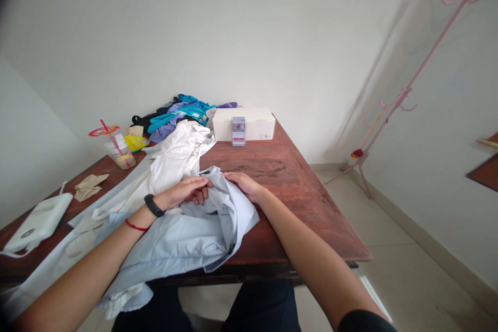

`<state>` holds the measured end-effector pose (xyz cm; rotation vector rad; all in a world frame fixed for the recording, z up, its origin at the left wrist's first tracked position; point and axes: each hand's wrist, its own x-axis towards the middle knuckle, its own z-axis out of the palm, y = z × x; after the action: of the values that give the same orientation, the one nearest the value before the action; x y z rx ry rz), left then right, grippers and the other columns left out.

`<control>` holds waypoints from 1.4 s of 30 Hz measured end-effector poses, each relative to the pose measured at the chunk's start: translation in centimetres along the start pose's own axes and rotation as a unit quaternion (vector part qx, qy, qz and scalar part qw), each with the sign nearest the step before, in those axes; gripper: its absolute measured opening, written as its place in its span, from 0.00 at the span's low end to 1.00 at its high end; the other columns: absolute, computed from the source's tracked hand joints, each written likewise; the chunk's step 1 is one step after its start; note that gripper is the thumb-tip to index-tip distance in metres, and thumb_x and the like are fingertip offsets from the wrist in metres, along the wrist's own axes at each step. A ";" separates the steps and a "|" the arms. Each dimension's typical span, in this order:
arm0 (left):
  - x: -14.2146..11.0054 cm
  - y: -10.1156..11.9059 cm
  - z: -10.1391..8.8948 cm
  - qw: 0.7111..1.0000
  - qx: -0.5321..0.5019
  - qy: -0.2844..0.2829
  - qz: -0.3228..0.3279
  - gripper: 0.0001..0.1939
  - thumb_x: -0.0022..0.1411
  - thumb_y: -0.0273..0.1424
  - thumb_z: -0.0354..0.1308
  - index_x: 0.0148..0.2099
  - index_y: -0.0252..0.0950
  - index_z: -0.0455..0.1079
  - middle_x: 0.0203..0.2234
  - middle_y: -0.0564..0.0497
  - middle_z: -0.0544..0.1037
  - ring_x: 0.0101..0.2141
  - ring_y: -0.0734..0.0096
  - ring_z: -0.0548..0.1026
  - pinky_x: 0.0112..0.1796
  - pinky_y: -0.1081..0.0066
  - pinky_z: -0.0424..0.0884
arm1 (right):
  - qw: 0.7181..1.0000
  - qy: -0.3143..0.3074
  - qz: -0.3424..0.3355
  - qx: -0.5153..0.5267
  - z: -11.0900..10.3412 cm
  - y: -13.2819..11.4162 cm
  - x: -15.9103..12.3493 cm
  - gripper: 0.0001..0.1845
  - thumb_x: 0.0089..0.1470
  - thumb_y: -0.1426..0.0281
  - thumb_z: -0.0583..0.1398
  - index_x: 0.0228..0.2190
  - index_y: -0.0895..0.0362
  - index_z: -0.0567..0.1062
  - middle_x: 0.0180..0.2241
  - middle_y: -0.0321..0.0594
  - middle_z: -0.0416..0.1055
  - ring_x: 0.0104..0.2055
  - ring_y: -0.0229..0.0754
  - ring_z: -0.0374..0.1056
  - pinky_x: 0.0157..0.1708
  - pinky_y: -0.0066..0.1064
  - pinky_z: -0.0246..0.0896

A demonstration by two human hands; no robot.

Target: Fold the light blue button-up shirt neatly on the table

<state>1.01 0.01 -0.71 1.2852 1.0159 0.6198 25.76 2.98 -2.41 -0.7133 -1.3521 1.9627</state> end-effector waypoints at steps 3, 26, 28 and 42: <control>0.0 0.1 0.1 1.000 0.002 0.003 -0.003 0.25 0.61 0.50 0.64 0.48 0.33 0.73 0.30 0.49 0.78 0.26 0.70 0.75 0.29 0.70 0.70 | 1.000 -0.003 -0.006 -0.002 -0.1 0.1 0.0 0.17 0.56 0.60 0.65 0.43 0.58 0.81 0.44 0.44 0.81 0.47 0.49 0.74 0.53 0.39 0.64; -0.1 0.5 0.5 1.000 0.017 0.010 -0.012 0.29 0.58 0.54 0.65 0.47 0.34 0.72 0.29 0.49 0.78 0.27 0.70 0.75 0.28 0.72 0.69 | 1.000 -0.003 0.004 0.008 -0.3 0.4 0.1 0.18 0.58 0.60 0.64 0.44 0.59 0.80 0.46 0.45 0.81 0.47 0.49 0.75 0.53 0.40 0.67; -0.1 0.5 0.5 1.000 0.017 0.011 -0.011 0.28 0.58 0.54 0.65 0.47 0.34 0.72 0.29 0.49 0.78 0.26 0.70 0.75 0.28 0.72 0.69 | 1.000 -0.005 0.000 0.008 -0.3 0.4 0.1 0.17 0.57 0.61 0.64 0.44 0.59 0.81 0.46 0.45 0.81 0.47 0.50 0.75 0.54 0.40 0.66; -0.3 0.6 0.6 1.000 0.020 0.011 -0.004 0.28 0.59 0.53 0.65 0.47 0.34 0.72 0.29 0.49 0.78 0.27 0.70 0.75 0.29 0.71 0.68 | 1.000 0.004 0.001 -0.006 0.2 0.0 -0.1 0.18 0.56 0.59 0.65 0.42 0.59 0.81 0.44 0.45 0.81 0.45 0.50 0.75 0.53 0.41 0.66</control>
<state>1.51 -0.44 -0.06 1.3119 1.0558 0.6106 25.72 2.77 -2.30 -0.7257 -1.3596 1.9531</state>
